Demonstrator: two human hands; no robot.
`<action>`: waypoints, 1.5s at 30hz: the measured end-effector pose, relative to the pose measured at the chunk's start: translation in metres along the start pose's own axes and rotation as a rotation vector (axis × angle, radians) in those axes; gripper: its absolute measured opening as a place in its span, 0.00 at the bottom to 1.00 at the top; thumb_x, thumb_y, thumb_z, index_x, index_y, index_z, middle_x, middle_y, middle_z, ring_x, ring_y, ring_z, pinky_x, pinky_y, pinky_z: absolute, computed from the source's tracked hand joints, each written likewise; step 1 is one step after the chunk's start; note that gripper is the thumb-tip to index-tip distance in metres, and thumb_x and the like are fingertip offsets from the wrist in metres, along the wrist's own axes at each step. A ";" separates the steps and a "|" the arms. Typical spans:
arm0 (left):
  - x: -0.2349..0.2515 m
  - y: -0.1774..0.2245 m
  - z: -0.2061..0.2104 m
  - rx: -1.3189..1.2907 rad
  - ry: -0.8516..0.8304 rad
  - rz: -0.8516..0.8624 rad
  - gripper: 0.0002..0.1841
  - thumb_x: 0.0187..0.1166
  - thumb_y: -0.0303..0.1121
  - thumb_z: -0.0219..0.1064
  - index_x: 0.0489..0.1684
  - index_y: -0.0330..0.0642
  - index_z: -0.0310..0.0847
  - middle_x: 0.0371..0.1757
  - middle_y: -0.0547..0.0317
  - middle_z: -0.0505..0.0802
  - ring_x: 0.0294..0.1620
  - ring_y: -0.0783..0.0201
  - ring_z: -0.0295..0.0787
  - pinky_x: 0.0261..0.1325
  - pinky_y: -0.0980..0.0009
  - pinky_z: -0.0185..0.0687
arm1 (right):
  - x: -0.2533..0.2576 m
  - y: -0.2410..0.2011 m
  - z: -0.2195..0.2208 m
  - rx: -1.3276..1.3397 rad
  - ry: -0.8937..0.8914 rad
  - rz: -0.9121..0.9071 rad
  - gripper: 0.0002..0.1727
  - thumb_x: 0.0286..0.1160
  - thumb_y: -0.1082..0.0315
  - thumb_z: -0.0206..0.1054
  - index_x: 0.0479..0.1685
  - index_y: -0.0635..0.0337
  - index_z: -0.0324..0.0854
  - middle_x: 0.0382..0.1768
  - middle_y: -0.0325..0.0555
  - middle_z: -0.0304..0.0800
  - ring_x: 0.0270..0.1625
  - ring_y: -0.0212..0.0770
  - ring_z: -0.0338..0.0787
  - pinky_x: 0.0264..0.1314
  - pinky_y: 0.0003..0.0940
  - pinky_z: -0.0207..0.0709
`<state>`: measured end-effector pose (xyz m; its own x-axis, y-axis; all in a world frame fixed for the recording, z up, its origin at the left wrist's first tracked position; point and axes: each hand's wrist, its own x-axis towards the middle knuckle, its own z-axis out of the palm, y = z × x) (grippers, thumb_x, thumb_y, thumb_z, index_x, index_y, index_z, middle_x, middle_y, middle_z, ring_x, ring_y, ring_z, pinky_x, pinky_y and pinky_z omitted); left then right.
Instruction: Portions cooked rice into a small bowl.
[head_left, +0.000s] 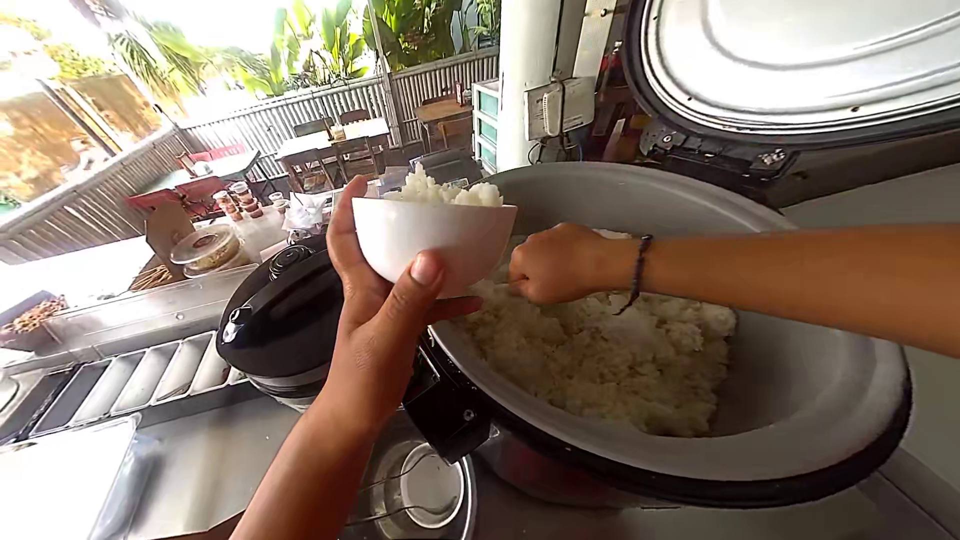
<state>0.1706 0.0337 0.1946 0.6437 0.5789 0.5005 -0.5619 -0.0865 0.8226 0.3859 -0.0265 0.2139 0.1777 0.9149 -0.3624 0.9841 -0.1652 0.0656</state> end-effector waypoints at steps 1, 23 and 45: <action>-0.001 0.001 -0.002 0.005 0.001 0.003 0.48 0.75 0.54 0.74 0.88 0.71 0.36 0.71 0.60 0.84 0.62 0.51 0.93 0.44 0.55 0.98 | 0.001 -0.002 0.002 0.027 -0.008 -0.016 0.22 0.89 0.54 0.60 0.30 0.60 0.87 0.28 0.51 0.86 0.38 0.54 0.88 0.38 0.57 0.74; 0.034 -0.013 0.015 0.469 -0.146 -0.209 0.47 0.76 0.36 0.74 0.91 0.62 0.40 0.62 0.51 0.86 0.44 0.59 0.95 0.40 0.60 0.96 | -0.113 0.022 -0.036 0.359 0.893 0.233 0.20 0.92 0.56 0.59 0.38 0.58 0.92 0.20 0.44 0.82 0.24 0.44 0.80 0.26 0.48 0.71; 0.042 -0.007 0.054 0.118 -0.137 -0.156 0.52 0.73 0.40 0.72 0.93 0.60 0.31 0.69 0.49 0.83 0.55 0.55 0.95 0.47 0.59 0.97 | -0.141 0.020 -0.027 0.312 0.878 0.219 0.16 0.89 0.63 0.62 0.64 0.59 0.89 0.41 0.51 0.94 0.41 0.51 0.92 0.44 0.57 0.85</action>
<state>0.2299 0.0146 0.2242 0.7872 0.4776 0.3901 -0.3905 -0.1036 0.9148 0.3802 -0.1485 0.2916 0.4195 0.7806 0.4632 0.9070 -0.3403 -0.2480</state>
